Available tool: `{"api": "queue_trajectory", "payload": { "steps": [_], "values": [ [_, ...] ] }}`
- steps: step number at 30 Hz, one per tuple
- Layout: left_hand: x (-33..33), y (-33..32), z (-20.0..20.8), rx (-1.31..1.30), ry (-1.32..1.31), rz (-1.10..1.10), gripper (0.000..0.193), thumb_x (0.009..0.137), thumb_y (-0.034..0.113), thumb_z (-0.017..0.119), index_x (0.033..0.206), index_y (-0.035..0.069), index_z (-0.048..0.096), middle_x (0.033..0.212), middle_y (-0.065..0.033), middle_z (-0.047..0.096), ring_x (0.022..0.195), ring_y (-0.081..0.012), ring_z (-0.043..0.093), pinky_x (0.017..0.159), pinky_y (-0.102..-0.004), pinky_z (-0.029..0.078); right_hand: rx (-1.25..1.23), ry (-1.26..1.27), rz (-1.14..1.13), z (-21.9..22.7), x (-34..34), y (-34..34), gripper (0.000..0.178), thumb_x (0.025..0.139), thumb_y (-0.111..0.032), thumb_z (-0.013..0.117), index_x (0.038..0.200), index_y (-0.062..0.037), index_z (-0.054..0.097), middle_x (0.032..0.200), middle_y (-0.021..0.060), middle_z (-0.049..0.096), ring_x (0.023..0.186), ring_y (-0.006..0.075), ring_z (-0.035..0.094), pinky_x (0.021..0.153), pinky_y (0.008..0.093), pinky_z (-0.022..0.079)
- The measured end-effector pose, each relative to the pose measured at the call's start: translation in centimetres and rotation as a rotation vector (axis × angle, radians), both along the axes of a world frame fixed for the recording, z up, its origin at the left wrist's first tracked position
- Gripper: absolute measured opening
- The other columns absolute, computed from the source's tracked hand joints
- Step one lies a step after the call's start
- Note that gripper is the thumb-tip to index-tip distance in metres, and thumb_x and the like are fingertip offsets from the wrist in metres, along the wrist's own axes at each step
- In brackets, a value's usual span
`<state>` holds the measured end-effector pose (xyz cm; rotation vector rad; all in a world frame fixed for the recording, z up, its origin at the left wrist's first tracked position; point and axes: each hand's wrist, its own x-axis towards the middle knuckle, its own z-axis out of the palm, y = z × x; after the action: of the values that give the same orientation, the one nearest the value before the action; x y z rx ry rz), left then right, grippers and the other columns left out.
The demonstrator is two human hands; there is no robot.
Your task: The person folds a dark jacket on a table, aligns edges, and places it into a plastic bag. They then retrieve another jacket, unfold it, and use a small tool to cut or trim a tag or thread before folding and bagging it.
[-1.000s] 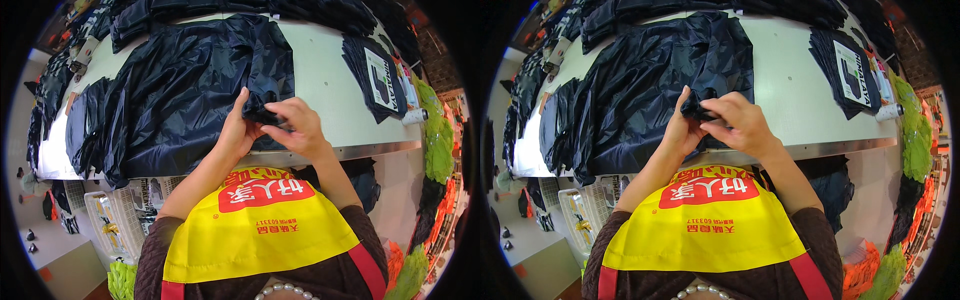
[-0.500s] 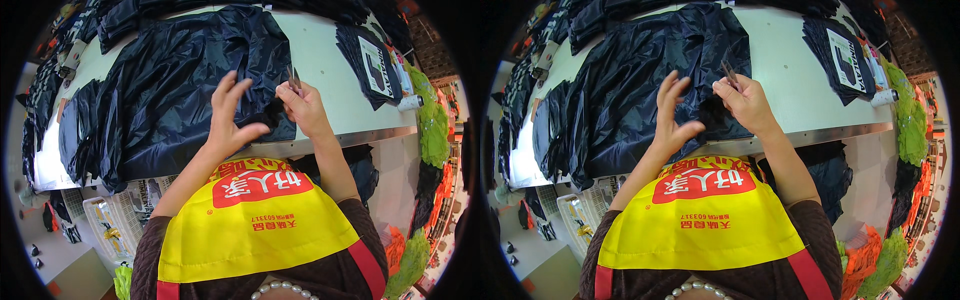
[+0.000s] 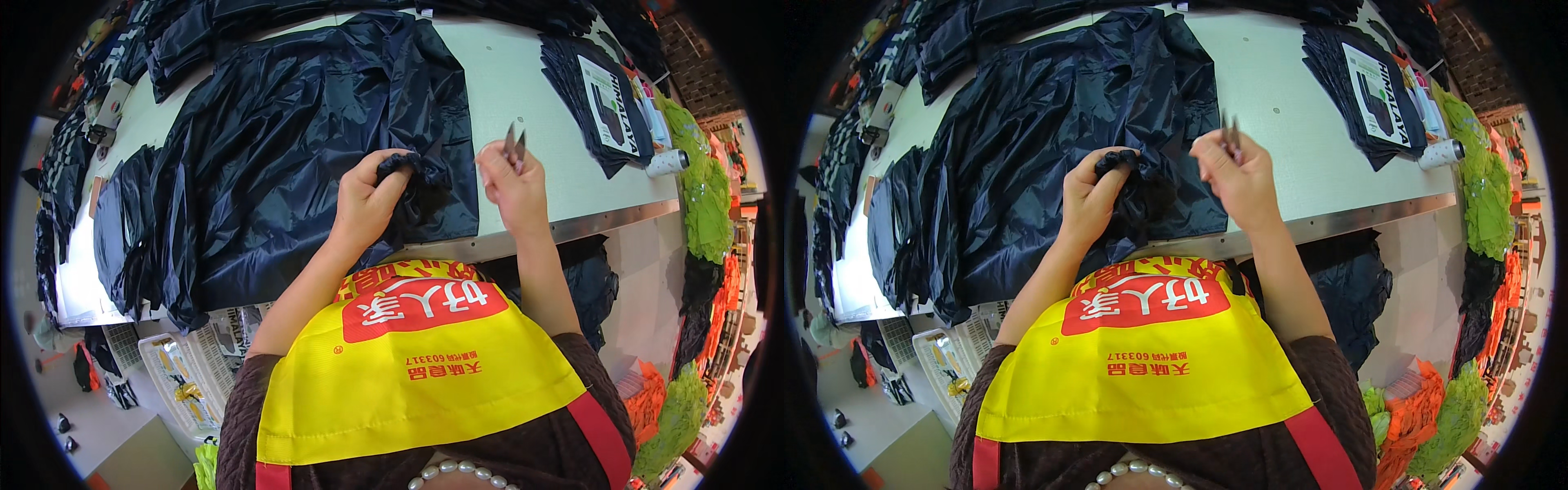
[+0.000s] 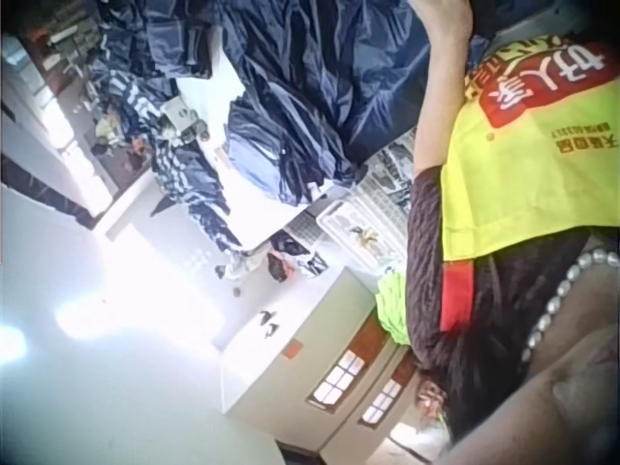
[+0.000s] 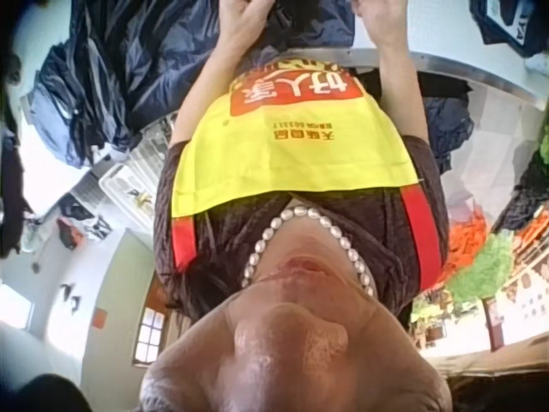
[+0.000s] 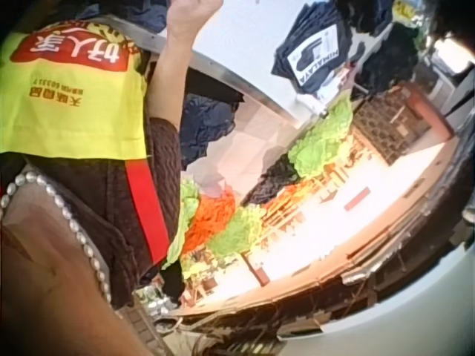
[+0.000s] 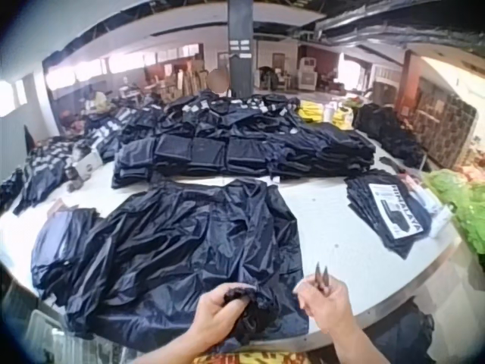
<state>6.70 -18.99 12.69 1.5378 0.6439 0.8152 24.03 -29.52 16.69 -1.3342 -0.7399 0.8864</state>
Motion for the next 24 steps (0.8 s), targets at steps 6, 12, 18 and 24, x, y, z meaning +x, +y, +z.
{"api": "queue_trajectory", "payload": {
  "steps": [6, 12, 18, 24],
  "values": [
    [0.6, -0.6, 0.4, 0.057, 0.051, 0.01, 0.017, 0.085, 0.002, 0.055, 0.098, -0.001, 0.064, 0.085, -0.0022, 0.062, 0.076, -0.0067, 0.055, 0.07, -0.0203, 0.044, 0.04, -0.325, 0.299, 2.4, -1.4, -1.3, 0.024, 0.084, -0.013, 0.064, 0.105, -0.0016, 0.059, 0.078, -0.0022, 0.051, 0.064, 0.0031, 0.043, 0.057, 0.0157, 0.035],
    [1.5, -0.6, 0.4, 0.028, 0.037, 0.081, 0.018, 0.085, 0.003, 0.056, 0.1, -0.002, 0.063, 0.082, -0.0011, 0.063, 0.073, -0.0057, 0.055, 0.067, -0.0196, 0.044, -0.304, 0.106, 0.552, 2.5, -2.2, -2.4, 0.033, 0.097, -0.025, 0.038, 0.108, 0.0002, 0.055, 0.073, -0.0006, 0.048, 0.06, 0.0026, 0.046, 0.051, 0.018, 0.039],
    [2.0, -1.1, 0.0, 0.09, 0.042, 0.083, 0.019, 0.084, 0.003, 0.056, 0.102, -0.002, 0.063, 0.082, -0.0017, 0.063, 0.073, -0.006, 0.056, 0.067, -0.0198, 0.045, -0.326, 0.042, 0.421, 1.3, -2.3, -1.9, 0.037, 0.097, -0.03, 0.039, 0.098, 0.0015, 0.058, 0.063, -0.0006, 0.047, 0.044, 0.0046, 0.043, 0.04, 0.0197, 0.038],
    [2.2, -1.5, -0.1, 0.182, 0.062, 0.07, 0.02, 0.083, 0.002, 0.056, 0.102, -0.001, 0.063, 0.082, -0.0028, 0.064, 0.073, -0.0068, 0.056, 0.068, -0.0204, 0.045, -0.389, 0.051, 0.378, 1.1, -2.3, -1.8, 0.036, 0.097, -0.03, 0.04, 0.094, 0.0013, 0.058, 0.061, -0.0012, 0.047, 0.044, 0.0039, 0.042, 0.04, 0.0193, 0.035]
  ]
}}
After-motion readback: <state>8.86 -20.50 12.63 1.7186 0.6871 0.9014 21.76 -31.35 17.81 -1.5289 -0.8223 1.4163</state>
